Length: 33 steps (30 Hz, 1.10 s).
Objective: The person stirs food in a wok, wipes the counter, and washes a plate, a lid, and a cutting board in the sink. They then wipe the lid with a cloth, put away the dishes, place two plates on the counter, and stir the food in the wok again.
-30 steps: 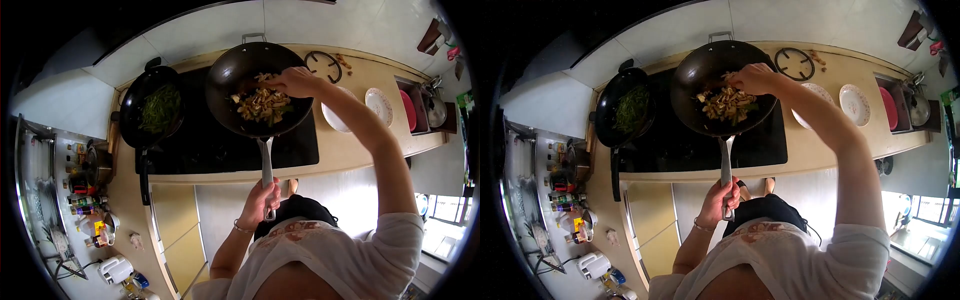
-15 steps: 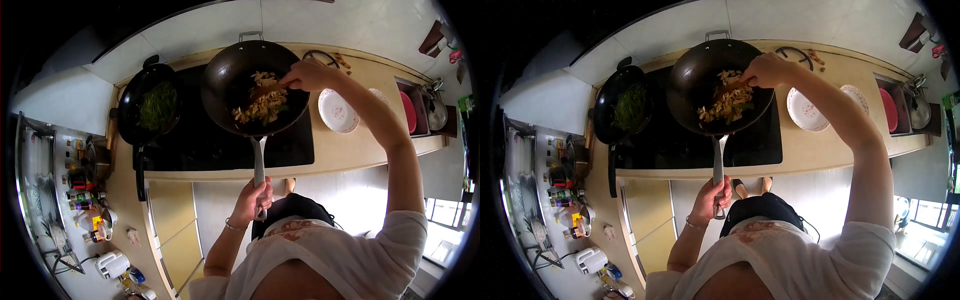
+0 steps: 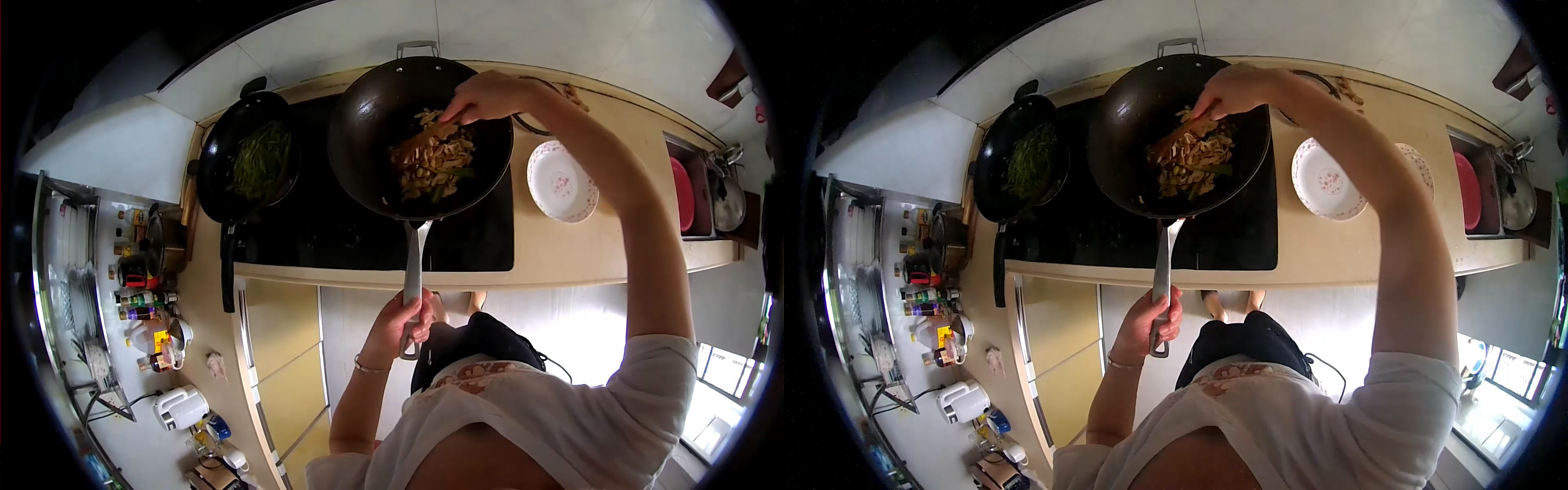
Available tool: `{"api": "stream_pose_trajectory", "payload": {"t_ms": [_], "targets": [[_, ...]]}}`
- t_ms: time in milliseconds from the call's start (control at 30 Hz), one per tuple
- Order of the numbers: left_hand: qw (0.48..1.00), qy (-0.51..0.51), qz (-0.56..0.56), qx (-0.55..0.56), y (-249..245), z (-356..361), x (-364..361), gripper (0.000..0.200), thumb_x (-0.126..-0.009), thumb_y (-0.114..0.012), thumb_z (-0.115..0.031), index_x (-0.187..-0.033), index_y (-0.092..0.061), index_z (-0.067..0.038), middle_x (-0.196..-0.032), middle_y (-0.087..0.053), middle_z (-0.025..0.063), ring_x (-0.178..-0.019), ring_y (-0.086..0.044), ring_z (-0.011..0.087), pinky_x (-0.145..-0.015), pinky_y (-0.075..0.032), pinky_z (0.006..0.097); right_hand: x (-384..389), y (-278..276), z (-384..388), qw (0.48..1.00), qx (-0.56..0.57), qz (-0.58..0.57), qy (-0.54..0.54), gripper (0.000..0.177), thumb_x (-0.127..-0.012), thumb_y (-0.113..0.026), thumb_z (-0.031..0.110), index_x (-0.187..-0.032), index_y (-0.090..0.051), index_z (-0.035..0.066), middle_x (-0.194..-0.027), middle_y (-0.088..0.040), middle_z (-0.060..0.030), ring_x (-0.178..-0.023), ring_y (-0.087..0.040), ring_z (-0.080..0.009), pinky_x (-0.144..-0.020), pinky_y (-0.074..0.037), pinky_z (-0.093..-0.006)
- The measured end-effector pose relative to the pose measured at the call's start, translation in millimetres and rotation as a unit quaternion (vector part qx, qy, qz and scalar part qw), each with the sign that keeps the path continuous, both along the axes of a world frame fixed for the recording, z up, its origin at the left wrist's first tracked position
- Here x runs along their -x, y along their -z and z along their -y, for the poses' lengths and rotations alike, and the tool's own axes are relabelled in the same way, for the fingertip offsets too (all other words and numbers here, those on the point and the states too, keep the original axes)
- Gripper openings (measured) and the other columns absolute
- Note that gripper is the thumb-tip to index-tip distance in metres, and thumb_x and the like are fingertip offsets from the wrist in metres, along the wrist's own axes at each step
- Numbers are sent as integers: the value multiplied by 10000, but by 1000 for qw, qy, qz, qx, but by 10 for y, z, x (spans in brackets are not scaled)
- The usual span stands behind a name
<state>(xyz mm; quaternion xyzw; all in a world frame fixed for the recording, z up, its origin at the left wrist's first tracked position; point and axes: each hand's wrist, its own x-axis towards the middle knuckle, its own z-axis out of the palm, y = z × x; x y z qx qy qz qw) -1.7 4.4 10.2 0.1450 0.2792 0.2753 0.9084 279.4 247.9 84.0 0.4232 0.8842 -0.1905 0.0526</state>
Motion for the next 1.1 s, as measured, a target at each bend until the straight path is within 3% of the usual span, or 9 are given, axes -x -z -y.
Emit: {"api": "stream_pose_trajectory", "payload": {"t_ms": [233, 300, 467, 700, 767, 833, 933, 1033, 1100], "targets": [[1000, -2, -7, -18, -5, 5, -7, 205, -872, -410, -199, -1004, -450, -47, -662, -467, 26, -477, -398, 75, -425, -319, 208, -58, -374, 315, 998, 6, 64, 19, 273, -740, -576, 201, -1012, -594, 209, -820, -594, -27, -824, -533, -194, -714, -397, -310], [1000, -2, -4, -12, 15, 9, -3, 206, -872, -412, -200, -1005, -452, -47, -664, -469, 27, -478, -399, 73, -425, -321, 208, -78, -518, 398, 999, -1, 30, 17, 252, -762, -547, 196, -1008, -597, 187, -770, -596, -44, -729, -551, -173, -666, -412, -299], [1000, 17, 21, -9, 49, -4, 11, 201, -871, -415, -199, -997, -456, -49, -676, -473, 27, -486, -399, 66, -432, -323, 202, 352, -805, 613, 957, 246, 76, 137, 265, -830, -424, 204, -1041, -560, 121, -628, -542, -71, -513, -518, -155, -489, -454, -288], [1000, -9, -4, -12, -18, -6, -7, 170, -873, -410, -181, -968, -458, -47, -667, -474, 26, -483, -401, 67, -439, -326, 197, 610, -1088, 617, 961, 166, 132, 178, 255, -807, -430, 204, -989, -569, 91, -631, -544, -77, -510, -533, -151, -478, -480, -281], [1000, -9, 3, -11, -12, -6, -8, 158, -875, -408, -176, -957, -457, -51, -653, -475, 28, -475, -406, 71, -441, -335, 202, 580, -1275, 715, 935, 153, 309, 77, 238, -795, -439, 188, -958, -585, 94, -618, -541, -57, -530, -542, -135, -453, -468, -269], [1000, -9, 10, -4, -9, -10, -10, 146, -873, -410, -173, -948, -459, -58, -652, -472, 25, -472, -403, 73, -444, -333, 204, 599, -1274, 820, 936, 160, 284, 134, 213, -788, -456, 188, -925, -604, 122, -627, -559, -43, -590, -560, -149, -498, -463, -291], [1000, -7, 11, -2, -9, -9, -8, 143, -868, -424, -177, -951, -460, -66, -655, -472, 25, -472, -403, 73, -445, -330, 209, 650, -777, 757, 920, -10, 390, 37, 161, -772, -503, 231, -850, -626, 164, -734, -604, -16, -769, -565, -200, -641, -439, -348], [1000, -3, 6, -1, 7, -17, -3, 145, -864, -434, -184, -952, -460, -73, -657, -471, 24, -471, -401, 74, -443, -324, 212, 635, -816, 718, 946, -51, 310, 78, 153, -760, -508, 241, -833, -629, 181, -760, -604, -1, -778, -565, -193, -620, -437, -336], [1000, -2, 9, -1, 33, -18, -1, 146, -863, -436, -187, -950, -461, -73, -655, -470, 24, -469, -398, 75, -442, -321, 211, 588, -1041, 755, 930, -30, 360, 72, 154, -756, -506, 236, -836, -629, 191, -765, -604, 5, -784, -564, -188, -621, -438, -333]]}}
